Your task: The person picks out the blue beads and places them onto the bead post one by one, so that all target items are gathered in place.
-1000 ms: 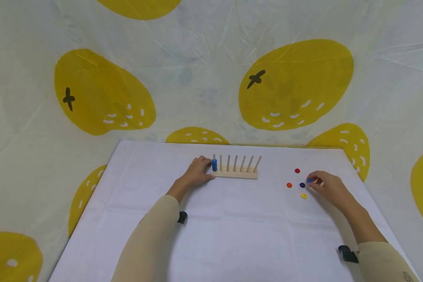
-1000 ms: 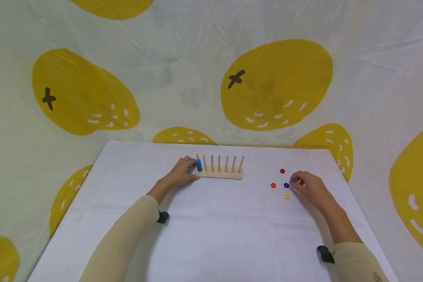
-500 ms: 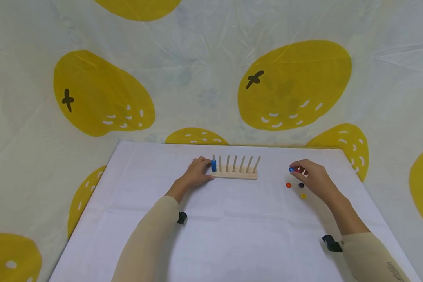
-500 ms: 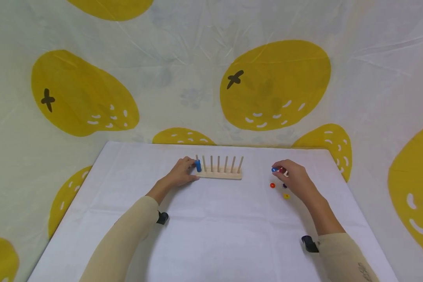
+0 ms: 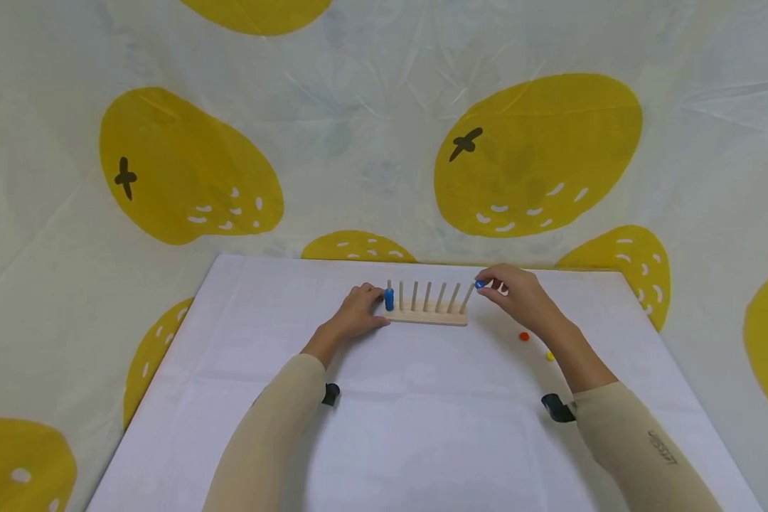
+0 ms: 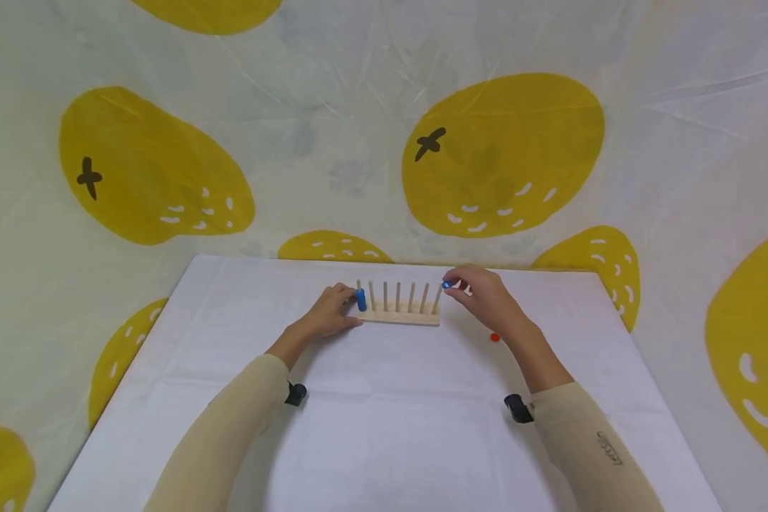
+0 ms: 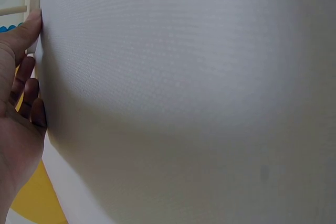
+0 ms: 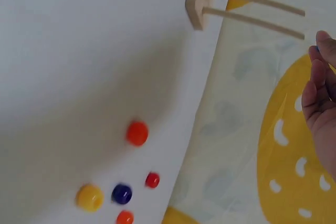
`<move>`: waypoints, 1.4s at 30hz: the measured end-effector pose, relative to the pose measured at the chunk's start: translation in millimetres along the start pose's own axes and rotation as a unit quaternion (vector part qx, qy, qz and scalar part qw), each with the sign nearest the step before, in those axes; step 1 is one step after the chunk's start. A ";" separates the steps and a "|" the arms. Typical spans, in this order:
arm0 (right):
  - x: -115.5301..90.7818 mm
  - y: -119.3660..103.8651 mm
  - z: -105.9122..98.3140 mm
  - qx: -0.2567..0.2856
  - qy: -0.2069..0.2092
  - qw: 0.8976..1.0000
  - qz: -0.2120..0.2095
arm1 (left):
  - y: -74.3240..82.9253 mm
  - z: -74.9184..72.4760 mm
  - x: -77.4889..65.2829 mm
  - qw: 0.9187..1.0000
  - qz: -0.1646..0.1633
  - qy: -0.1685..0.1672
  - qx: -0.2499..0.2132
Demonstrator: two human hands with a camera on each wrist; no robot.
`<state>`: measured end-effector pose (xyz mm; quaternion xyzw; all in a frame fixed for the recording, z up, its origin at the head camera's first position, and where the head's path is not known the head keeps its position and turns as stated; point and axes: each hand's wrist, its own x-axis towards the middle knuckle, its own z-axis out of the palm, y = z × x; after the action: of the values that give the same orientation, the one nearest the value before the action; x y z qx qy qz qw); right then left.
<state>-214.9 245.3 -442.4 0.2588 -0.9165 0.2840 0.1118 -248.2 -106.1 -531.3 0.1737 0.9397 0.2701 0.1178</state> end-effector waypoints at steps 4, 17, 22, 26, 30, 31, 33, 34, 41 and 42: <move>18.7 -11.4 9.7 0.029 -0.006 0.999 -0.019 | 0.1 -1.0 0.2 1.000 -0.002 -0.003 0.000; 60.1 -49.5 36.5 0.062 -0.064 0.996 -0.005 | -1.0 -1.6 2.8 1.000 -0.002 -0.004 0.007; 72.6 -58.9 46.6 0.065 -0.071 0.995 -0.014 | -0.5 -2.2 3.1 1.000 0.000 -0.003 0.003; 82.4 -63.7 54.6 0.068 -0.076 0.994 -0.027 | -1.0 -1.5 3.8 1.000 0.005 -0.001 0.007; 89.9 -68.2 61.3 0.065 -0.088 0.993 -0.037 | -1.5 -0.1 3.6 1.000 0.008 0.002 0.008; 91.1 -69.7 62.6 0.064 -0.091 0.993 -0.039 | -1.9 0.1 3.5 1.000 0.008 0.002 0.008; 93.1 -72.9 65.6 0.061 -0.097 0.992 -0.044 | -2.4 0.6 3.1 1.000 0.009 0.004 0.010; 93.7 -74.6 66.7 0.062 -0.098 0.992 -0.047 | -2.6 0.7 2.7 1.000 0.008 0.004 0.009; 96.9 -80.5 74.3 0.069 -0.114 0.990 -0.044 | -3.0 1.6 1.7 1.000 0.009 0.002 0.008; 97.2 -81.1 75.0 0.070 -0.115 0.990 -0.042 | -2.9 1.8 1.8 1.000 0.009 0.001 0.009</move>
<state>-257.4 104.8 -431.6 0.3352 -0.8895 0.3106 -0.0009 -250.1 -106.9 -534.6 0.1828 0.9406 0.2629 0.1129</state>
